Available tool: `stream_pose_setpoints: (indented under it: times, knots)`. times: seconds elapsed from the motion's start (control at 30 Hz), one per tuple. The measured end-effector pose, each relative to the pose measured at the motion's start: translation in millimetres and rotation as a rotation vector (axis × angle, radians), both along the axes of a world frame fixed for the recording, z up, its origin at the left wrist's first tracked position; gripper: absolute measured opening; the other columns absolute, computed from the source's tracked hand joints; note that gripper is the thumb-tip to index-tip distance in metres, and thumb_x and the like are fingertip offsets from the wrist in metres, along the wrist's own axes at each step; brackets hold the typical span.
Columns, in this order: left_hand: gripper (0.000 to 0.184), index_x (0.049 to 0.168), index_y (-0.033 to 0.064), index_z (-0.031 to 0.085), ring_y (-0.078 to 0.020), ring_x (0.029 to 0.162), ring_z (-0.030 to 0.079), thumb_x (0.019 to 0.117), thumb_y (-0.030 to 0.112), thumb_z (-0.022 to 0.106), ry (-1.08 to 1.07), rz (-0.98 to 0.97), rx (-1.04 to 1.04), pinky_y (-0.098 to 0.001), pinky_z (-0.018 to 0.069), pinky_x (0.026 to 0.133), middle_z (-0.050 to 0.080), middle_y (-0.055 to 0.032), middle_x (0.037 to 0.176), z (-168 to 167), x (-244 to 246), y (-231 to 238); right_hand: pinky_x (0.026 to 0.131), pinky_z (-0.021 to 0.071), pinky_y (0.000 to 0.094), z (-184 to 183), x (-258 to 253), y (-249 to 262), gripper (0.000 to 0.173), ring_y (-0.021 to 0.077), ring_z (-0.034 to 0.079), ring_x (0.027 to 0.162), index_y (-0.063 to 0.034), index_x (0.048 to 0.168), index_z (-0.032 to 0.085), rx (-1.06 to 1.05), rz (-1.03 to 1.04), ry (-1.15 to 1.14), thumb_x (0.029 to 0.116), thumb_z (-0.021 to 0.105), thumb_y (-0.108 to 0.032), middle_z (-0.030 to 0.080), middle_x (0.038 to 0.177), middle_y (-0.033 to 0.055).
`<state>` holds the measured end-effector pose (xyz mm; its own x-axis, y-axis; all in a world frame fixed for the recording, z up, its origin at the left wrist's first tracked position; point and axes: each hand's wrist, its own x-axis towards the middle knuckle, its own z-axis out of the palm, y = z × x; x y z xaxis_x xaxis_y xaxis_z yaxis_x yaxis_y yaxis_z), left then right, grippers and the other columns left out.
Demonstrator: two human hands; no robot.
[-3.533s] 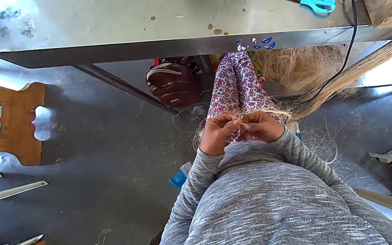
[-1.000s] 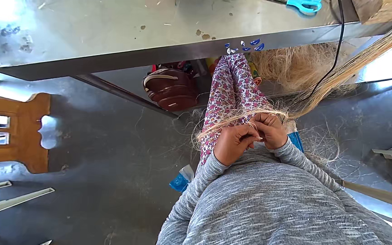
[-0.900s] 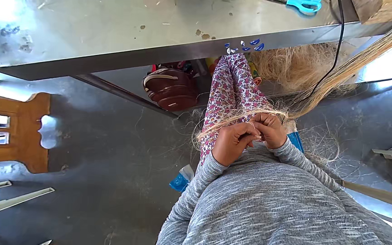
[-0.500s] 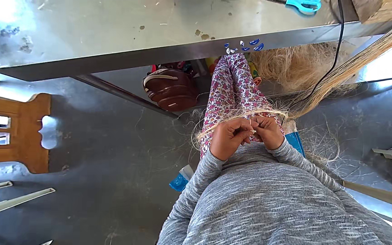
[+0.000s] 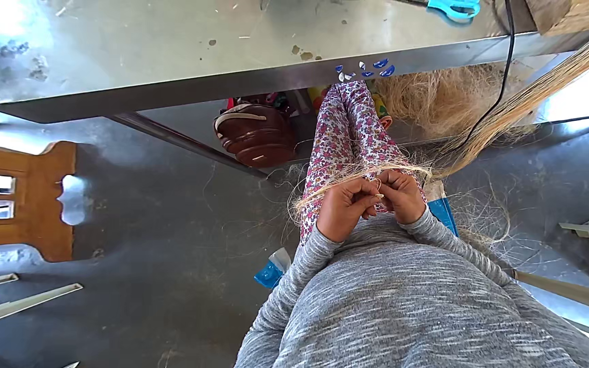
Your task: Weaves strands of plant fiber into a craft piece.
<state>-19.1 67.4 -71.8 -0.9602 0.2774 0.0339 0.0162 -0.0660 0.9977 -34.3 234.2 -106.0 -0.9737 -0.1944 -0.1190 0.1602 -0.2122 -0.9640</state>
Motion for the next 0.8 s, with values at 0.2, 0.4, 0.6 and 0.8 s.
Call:
stream_pose_setpoints:
  times: [0.2,0.4,0.6,0.8]
  knots:
    - [0.005,0.096,-0.0038,0.07,-0.0034,0.062,0.066,0.091,-0.004,0.069,0.047,0.017,-0.143,-0.02,0.0581,0.059,0.072,-0.0038,0.078,0,-1,-7,0.052,0.0457,0.0133,3,1,3,0.008,-0.0048,0.055,0.056,-0.0031,0.092,0.07,0.082,0.046,0.119,0.0924,0.064,0.002,0.066,0.069,-0.0077]
    - [0.003,0.093,-0.0037,0.071,-0.0031,0.06,0.066,0.0906,-0.003,0.07,0.089,-0.004,-0.222,-0.0193,0.0574,0.058,0.071,-0.0041,0.075,2,-2,-11,0.05,0.0458,0.0134,7,0,12,0.01,-0.0042,0.054,0.053,0.001,0.098,0.072,0.115,0.122,0.166,0.0945,0.062,0.003,0.068,0.07,-0.0051]
    - [0.004,0.094,-0.0041,0.072,-0.0035,0.06,0.066,0.0903,-0.004,0.07,0.1,0.002,-0.272,-0.0196,0.0579,0.058,0.072,-0.0053,0.076,2,-2,-10,0.048,0.0441,0.0138,2,-2,17,0.015,-0.0041,0.053,0.052,0.0006,0.1,0.073,0.038,0.189,0.129,0.0949,0.059,0.002,0.068,0.069,-0.0057]
    - [0.003,0.092,-0.004,0.072,-0.0049,0.061,0.067,0.0903,-0.003,0.07,0.149,-0.021,-0.294,-0.0209,0.0587,0.059,0.072,-0.0067,0.079,-1,-2,-10,0.043,0.0387,0.0135,2,-2,18,0.015,-0.0049,0.047,0.046,-0.0022,0.097,0.073,0.012,0.18,0.063,0.0953,0.058,-0.001,0.066,0.065,-0.0065]
